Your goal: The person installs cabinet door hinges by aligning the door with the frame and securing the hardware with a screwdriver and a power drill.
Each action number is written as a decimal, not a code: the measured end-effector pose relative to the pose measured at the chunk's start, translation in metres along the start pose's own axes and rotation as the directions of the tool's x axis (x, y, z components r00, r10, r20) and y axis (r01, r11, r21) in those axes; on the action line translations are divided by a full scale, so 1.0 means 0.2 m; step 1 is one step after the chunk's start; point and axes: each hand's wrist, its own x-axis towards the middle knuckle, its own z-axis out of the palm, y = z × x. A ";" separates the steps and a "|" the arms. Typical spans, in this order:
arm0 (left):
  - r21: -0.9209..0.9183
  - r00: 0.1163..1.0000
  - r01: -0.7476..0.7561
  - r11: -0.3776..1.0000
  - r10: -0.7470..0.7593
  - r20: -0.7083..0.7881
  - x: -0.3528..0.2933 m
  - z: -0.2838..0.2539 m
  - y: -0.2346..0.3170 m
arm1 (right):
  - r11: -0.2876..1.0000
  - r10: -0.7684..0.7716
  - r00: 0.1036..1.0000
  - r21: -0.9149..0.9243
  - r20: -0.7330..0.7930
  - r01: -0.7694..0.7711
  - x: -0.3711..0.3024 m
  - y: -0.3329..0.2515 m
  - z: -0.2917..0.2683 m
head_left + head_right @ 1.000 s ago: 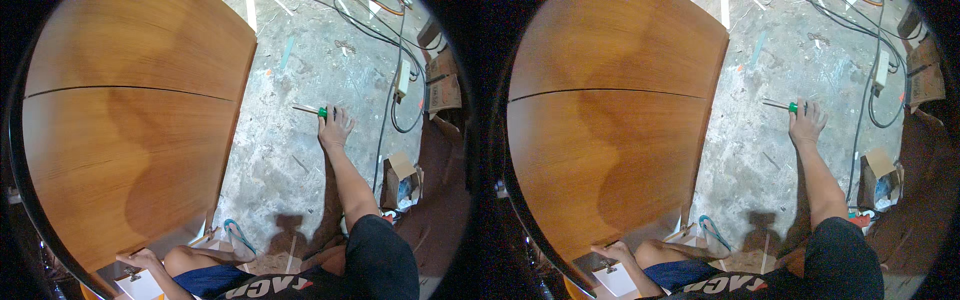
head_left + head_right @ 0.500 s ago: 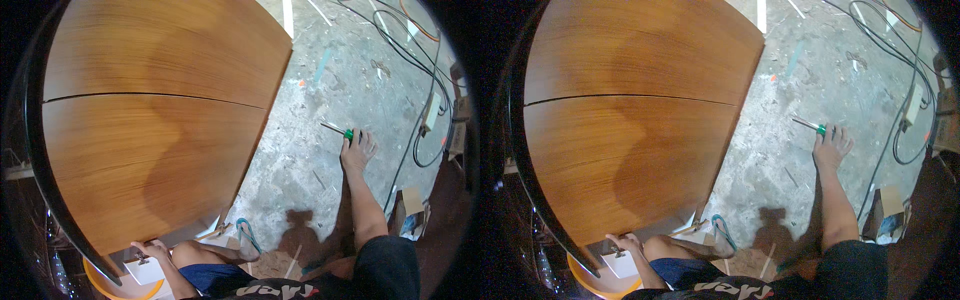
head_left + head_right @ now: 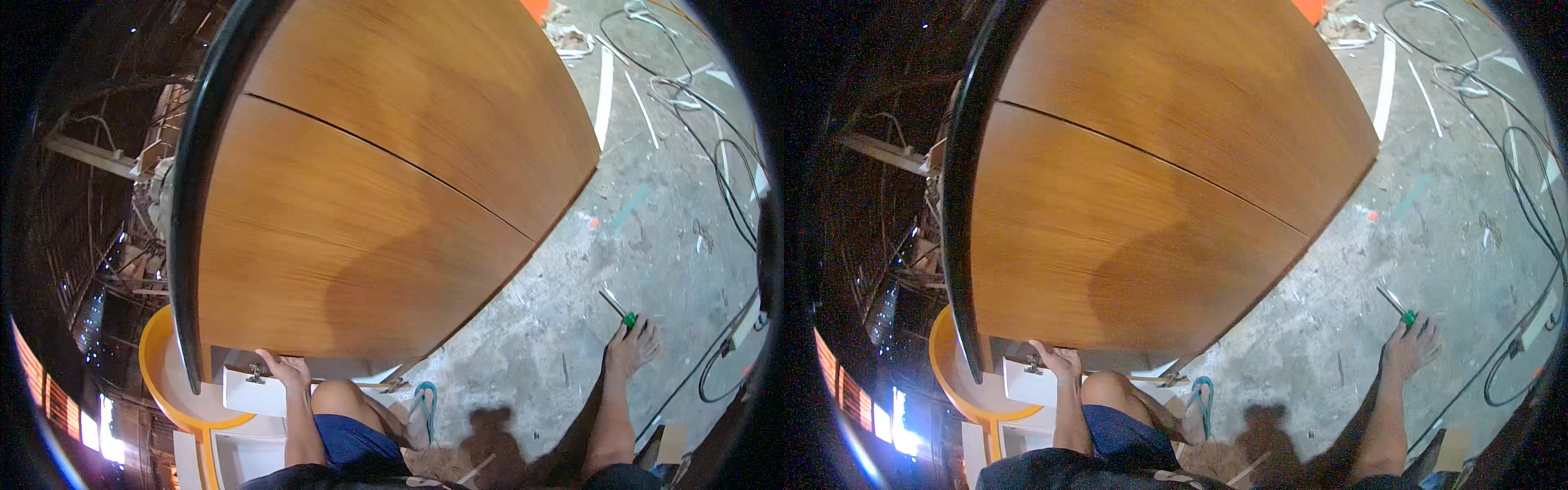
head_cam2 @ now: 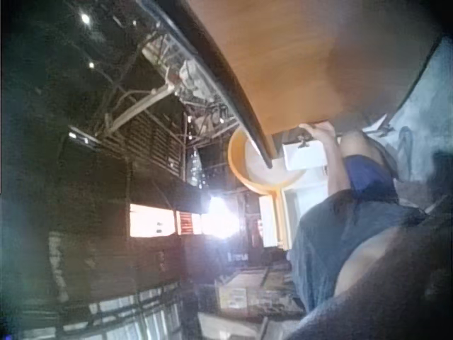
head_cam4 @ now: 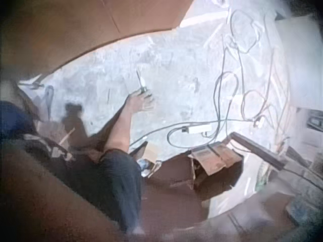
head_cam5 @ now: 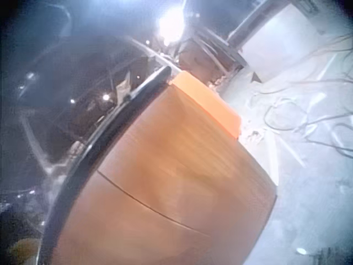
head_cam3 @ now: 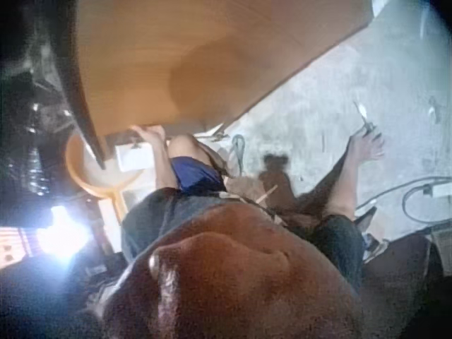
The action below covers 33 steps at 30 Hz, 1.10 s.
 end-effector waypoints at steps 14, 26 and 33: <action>0.029 1.000 -0.029 0.999 0.029 0.010 -0.05 0.08 -0.07 | 0.998 0.030 0.999 -0.047 -0.028 -0.031 -0.01 0.02 0.01; 0.225 0.991 -0.095 0.970 0.071 0.114 0.05 -0.12 -0.26 | 0.996 0.073 0.997 -0.051 -0.039 -0.075 -0.10 -0.10 -0.10; 0.138 0.970 -0.122 0.983 0.088 0.225 0.22 -0.32 -0.50 | 0.989 -0.012 0.863 0.121 -0.505 0.085 0.00 -0.16 0.10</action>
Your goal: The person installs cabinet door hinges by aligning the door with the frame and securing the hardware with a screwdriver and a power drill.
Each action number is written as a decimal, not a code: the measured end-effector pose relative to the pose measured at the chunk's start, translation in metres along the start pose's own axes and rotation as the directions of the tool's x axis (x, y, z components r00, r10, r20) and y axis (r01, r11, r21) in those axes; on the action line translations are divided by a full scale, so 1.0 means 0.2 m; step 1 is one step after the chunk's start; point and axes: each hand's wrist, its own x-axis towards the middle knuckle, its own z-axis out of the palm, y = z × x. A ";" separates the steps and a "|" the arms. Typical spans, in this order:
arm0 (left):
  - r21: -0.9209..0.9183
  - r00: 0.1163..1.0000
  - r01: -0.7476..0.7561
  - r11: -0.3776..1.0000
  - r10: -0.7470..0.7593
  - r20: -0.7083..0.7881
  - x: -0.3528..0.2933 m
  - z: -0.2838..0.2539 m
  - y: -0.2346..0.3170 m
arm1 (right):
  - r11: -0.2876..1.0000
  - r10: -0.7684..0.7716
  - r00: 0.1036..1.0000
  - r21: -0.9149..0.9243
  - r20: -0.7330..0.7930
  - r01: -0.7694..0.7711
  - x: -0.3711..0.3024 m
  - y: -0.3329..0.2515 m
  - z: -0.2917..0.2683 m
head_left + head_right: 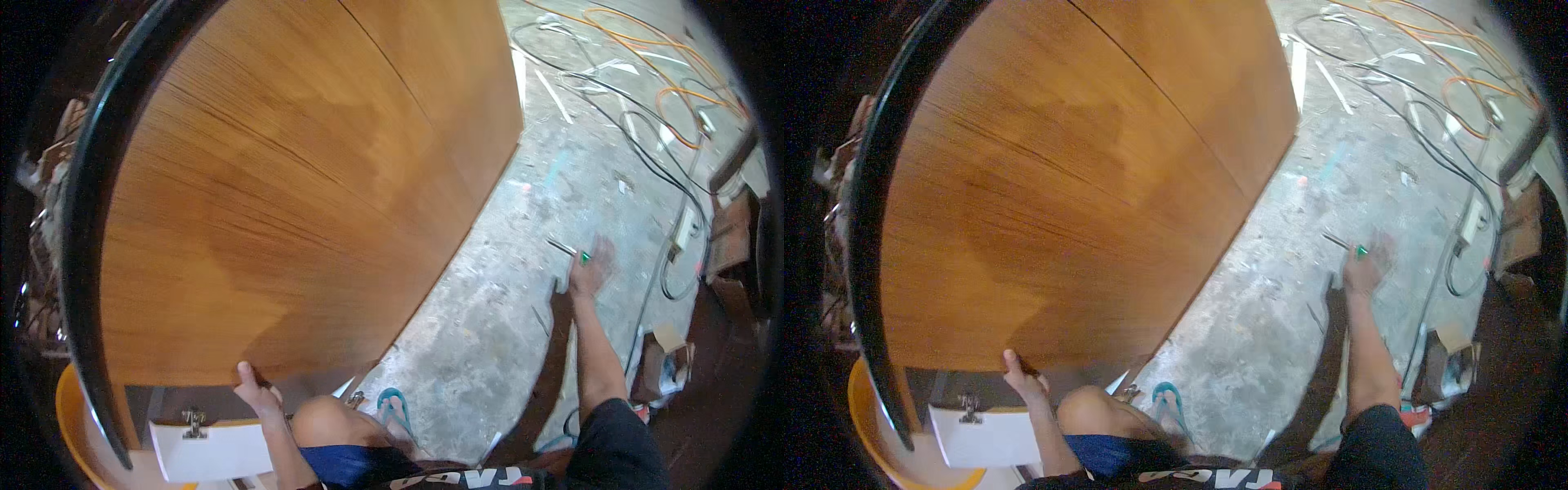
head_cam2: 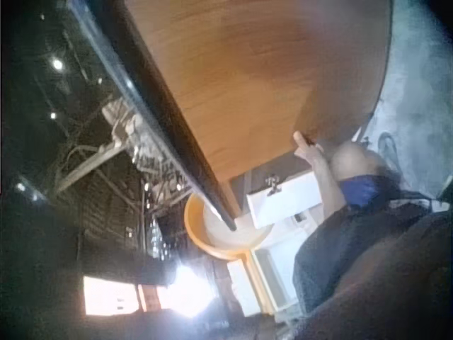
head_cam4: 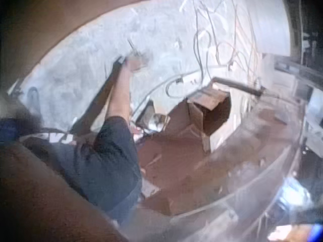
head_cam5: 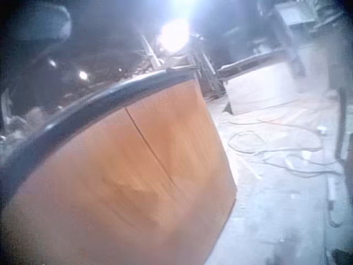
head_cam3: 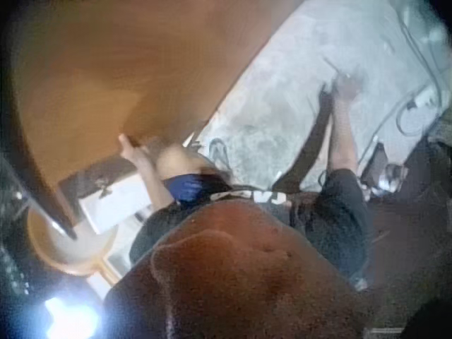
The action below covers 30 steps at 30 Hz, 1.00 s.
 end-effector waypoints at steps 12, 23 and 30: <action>-0.400 0.972 0.205 0.893 -0.137 0.192 -0.02 -0.02 -0.17 | 0.148 0.486 0.799 0.867 0.355 -0.475 0.54 -1.29 0.18; -0.410 0.960 0.275 0.870 -0.224 0.169 -0.04 -0.10 -0.15 | 0.280 0.440 0.853 0.859 0.281 -0.428 0.43 -1.38 0.78; -0.354 0.966 0.258 0.899 -0.231 0.117 -0.05 -0.12 -0.14 | 0.206 0.511 0.656 0.661 0.556 -0.721 0.38 -1.46 0.75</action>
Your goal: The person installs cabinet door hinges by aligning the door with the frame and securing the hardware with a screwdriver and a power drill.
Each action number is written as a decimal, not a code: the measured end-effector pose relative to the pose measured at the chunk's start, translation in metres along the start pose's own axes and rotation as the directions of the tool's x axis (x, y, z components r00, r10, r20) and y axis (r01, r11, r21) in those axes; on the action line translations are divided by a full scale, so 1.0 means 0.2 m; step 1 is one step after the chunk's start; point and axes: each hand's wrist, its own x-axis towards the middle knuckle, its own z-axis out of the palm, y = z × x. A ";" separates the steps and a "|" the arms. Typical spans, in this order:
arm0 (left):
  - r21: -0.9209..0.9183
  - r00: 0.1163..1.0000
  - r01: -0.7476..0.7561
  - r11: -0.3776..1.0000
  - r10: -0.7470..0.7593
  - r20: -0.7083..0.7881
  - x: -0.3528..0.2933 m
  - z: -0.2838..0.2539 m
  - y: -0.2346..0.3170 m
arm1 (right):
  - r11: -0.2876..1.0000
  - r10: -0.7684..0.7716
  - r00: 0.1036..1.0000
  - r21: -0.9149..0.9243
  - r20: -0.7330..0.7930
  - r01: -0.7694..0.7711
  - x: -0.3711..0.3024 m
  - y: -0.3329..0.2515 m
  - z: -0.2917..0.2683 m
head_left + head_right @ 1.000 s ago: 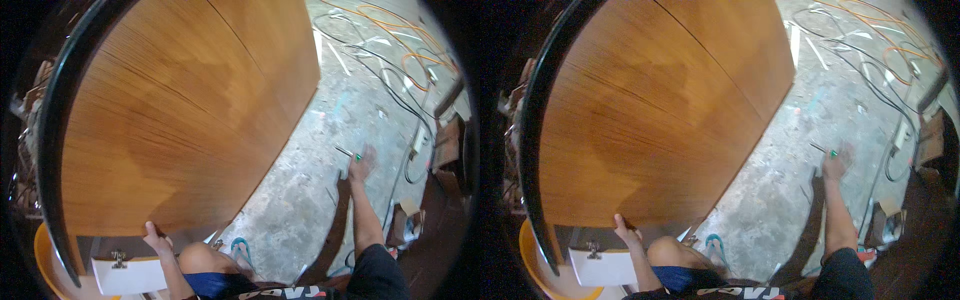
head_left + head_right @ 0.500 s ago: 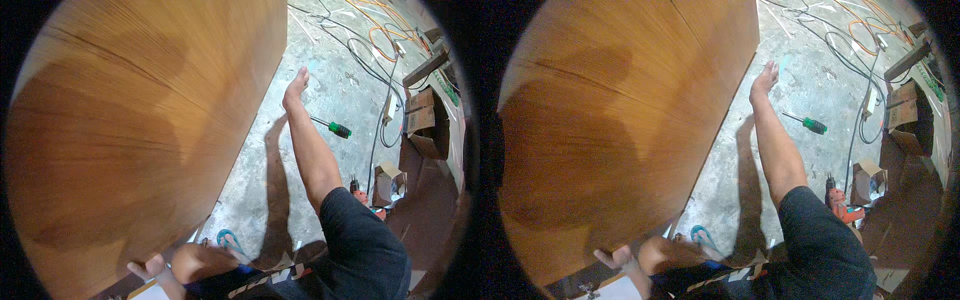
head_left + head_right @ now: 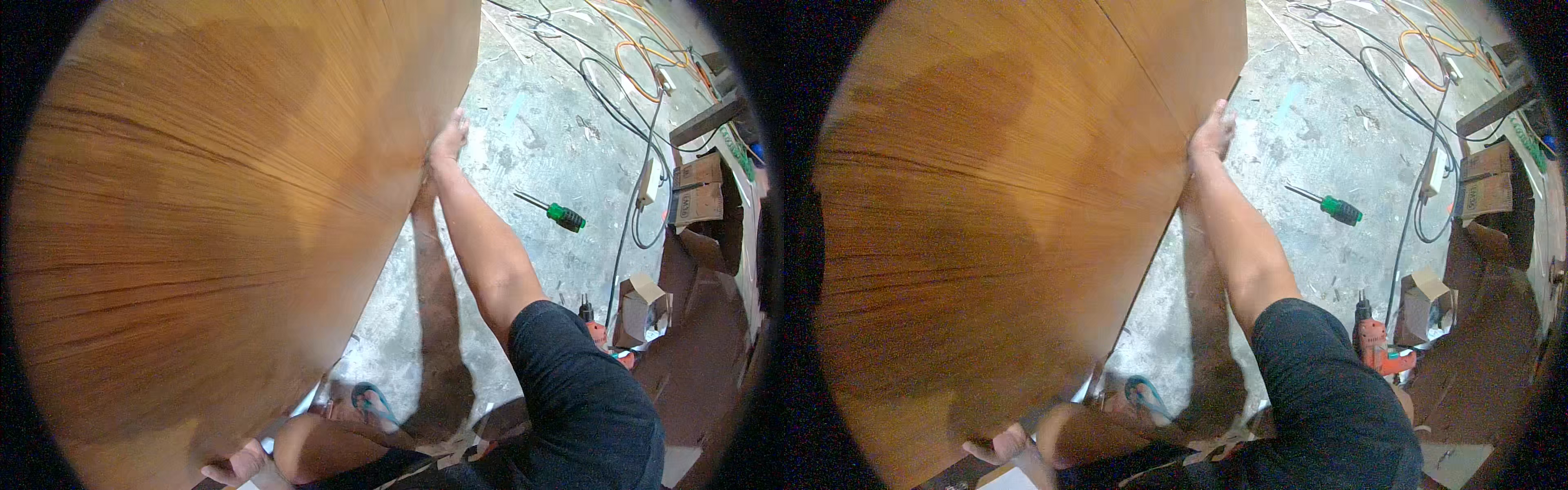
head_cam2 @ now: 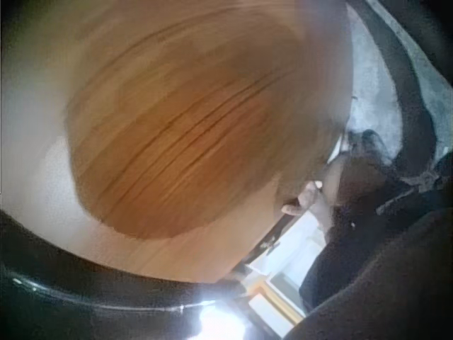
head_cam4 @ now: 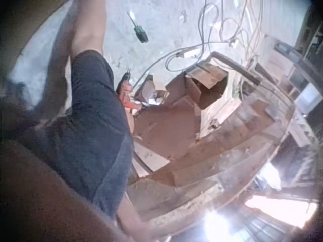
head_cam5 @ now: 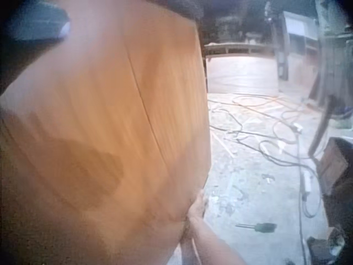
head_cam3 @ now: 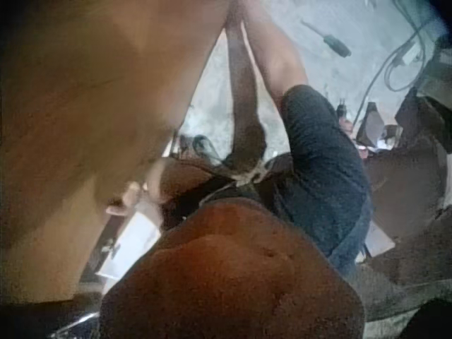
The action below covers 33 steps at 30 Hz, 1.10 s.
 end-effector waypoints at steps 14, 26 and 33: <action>-0.031 0.999 -0.033 0.999 0.034 0.017 -0.01 0.01 -0.04 | 0.641 -0.768 0.641 0.018 0.024 0.767 -0.56 -1.15 -0.22; -0.158 0.997 -0.054 0.986 0.062 0.046 0.04 0.06 -0.11 | 0.513 -0.858 0.514 -0.089 -0.013 0.854 -1.14 -2.07 0.05; -0.185 0.996 -0.054 0.981 0.066 0.056 0.02 0.03 -0.15 | 0.394 -0.875 0.419 0.144 -0.243 0.908 -1.05 -2.26 -0.13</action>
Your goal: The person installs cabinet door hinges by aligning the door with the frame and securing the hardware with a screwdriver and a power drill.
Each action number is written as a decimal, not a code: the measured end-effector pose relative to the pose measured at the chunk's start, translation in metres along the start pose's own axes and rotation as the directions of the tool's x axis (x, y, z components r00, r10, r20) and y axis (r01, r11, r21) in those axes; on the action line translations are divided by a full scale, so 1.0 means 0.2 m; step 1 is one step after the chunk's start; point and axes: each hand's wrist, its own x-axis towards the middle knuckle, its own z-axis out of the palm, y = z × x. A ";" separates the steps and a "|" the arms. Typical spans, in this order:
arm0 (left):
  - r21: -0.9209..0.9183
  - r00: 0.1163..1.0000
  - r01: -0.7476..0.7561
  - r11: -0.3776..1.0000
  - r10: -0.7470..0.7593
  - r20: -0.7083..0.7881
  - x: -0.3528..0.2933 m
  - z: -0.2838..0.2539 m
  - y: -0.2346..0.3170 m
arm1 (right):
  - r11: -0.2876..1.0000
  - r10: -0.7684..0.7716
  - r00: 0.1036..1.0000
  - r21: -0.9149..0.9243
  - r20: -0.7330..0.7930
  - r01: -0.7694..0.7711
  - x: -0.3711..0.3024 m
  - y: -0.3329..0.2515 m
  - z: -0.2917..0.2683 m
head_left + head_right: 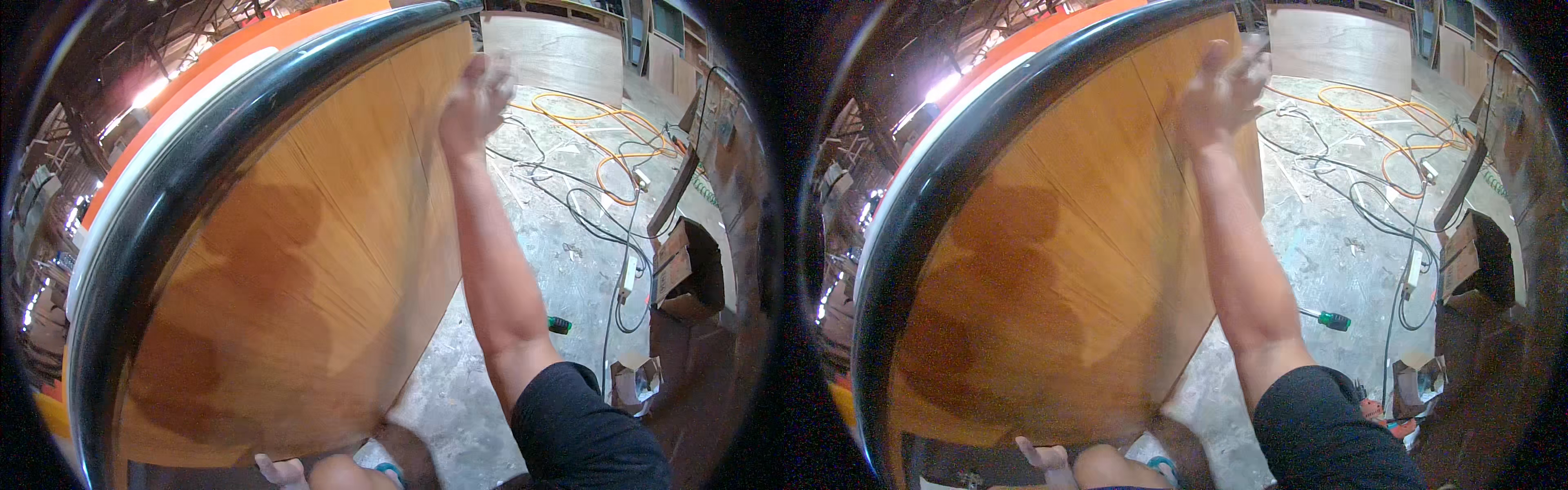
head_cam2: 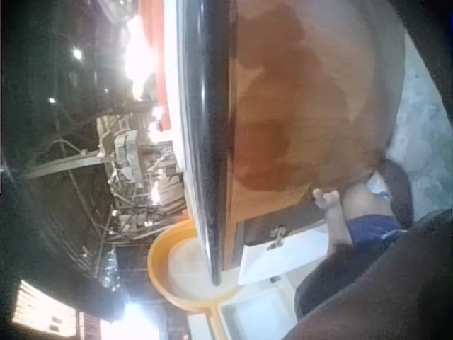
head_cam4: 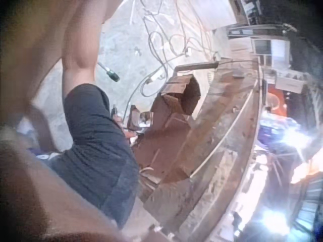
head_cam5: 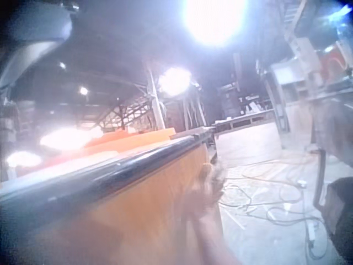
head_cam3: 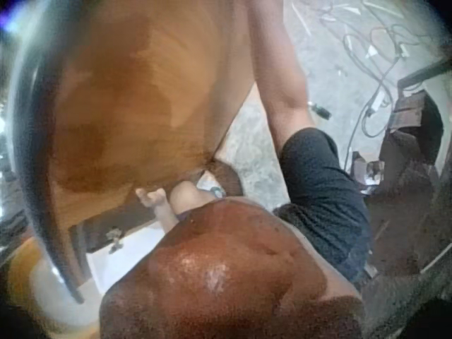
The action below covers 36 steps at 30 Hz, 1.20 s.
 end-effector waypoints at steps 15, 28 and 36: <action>0.026 0.991 0.068 0.997 -0.071 0.113 0.05 -0.04 -0.03 | 0.938 0.309 0.938 -0.212 0.156 -0.274 -0.20 -0.15 0.06; 0.301 0.991 0.042 0.953 -0.001 -0.133 -0.06 0.09 0.10 | 0.794 0.041 0.749 -0.476 0.662 0.378 -0.64 0.65 -0.99; 0.589 0.786 -0.561 0.582 0.152 0.599 -0.41 0.63 0.54 | 0.303 0.843 0.205 -0.754 0.497 0.583 -0.57 1.32 -2.10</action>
